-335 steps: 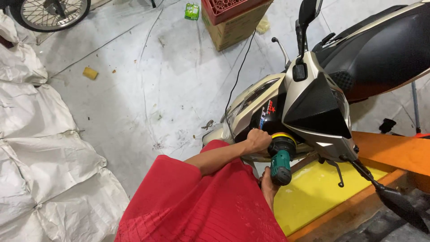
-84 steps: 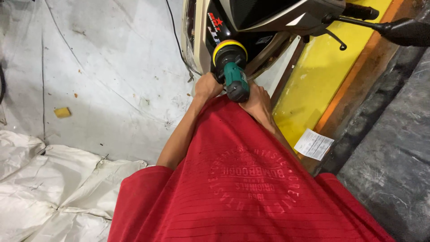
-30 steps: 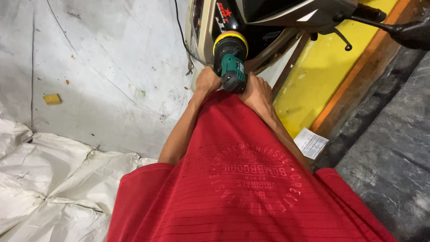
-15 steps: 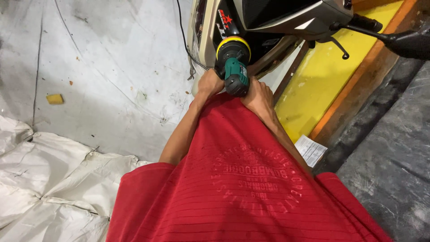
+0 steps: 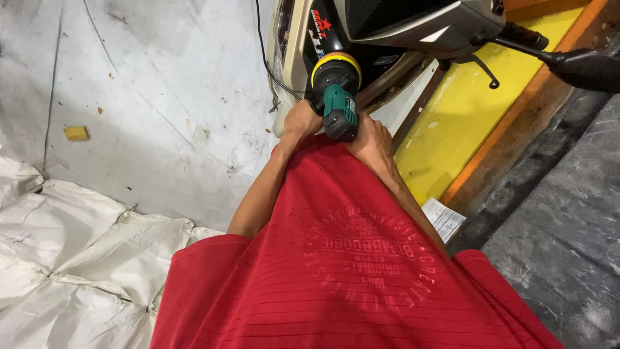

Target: The person uses a handheld electric polisher with a yellow pad to polish the front fairing and side panels of a beige scooter. They move the tool across various surfaces, including the area below the headlight and the side bodywork.

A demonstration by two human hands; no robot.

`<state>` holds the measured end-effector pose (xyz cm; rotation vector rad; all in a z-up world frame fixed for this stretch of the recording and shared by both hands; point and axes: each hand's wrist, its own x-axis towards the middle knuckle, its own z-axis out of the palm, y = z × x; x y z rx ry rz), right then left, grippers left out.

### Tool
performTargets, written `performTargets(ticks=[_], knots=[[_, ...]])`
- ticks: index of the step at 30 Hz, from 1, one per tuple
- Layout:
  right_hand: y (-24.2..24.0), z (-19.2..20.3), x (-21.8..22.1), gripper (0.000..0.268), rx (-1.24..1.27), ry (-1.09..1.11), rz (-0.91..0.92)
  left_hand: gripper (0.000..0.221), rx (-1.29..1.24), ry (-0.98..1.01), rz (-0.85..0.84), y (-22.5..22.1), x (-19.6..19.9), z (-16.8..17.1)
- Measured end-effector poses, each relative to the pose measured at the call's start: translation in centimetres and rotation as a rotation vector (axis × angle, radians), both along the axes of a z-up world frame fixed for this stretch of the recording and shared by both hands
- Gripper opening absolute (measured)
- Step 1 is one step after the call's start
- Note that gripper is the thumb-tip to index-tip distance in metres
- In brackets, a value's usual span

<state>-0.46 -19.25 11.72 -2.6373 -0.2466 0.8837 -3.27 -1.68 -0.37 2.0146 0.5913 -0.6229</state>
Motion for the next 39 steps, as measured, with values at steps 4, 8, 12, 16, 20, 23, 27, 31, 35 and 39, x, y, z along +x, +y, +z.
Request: performTargets(ticks=[4,8,12,16,20,23,27,31,35,39], knots=[[-0.2,0.9,0.3,0.046,-0.015,-0.010,-0.015,0.046,0.027,0.021,0.017,-0.6,0.4,0.9],[-0.7,1.7,0.4,0.050,-0.019,0.034,-0.074,0.044,0.030,-0.032,-0.048,-1.1,0.8,0.8],[-2.4,-0.6,-0.6,0.061,0.069,0.002,-0.086,0.046,0.077,0.039,-0.130,-1.0,1.5,1.2],[-2.2,-0.5,-1.1,0.061,0.051,-0.002,-0.190,0.048,0.097,0.015,-0.184,-1.3,2.0,0.5],[-3.2,-1.7,-2.8,0.061,0.187,-0.033,-0.268,0.048,0.165,0.050,-0.247,-1.3,2.7,1.2],[-2.7,-2.1,-1.9,0.059,0.247,-0.088,-0.309,0.049,0.206,0.014,-0.260,-0.8,3.6,1.1],[-4.3,-2.7,-2.6,0.045,0.202,-0.022,-0.358,0.048,0.215,0.045,-0.330,-2.0,5.0,2.7],[-3.7,-1.2,-0.6,0.051,0.200,0.016,-0.470,0.057,0.280,0.036,-0.377,-2.2,6.7,5.5],[-4.2,-1.4,-1.4,0.048,0.289,0.082,-0.536,0.056,0.329,0.024,-0.440,-2.5,6.5,4.4],[-3.5,1.4,-0.2,0.051,0.416,0.117,-0.667,0.047,0.356,0.049,-0.507,-2.2,7.2,4.7]])
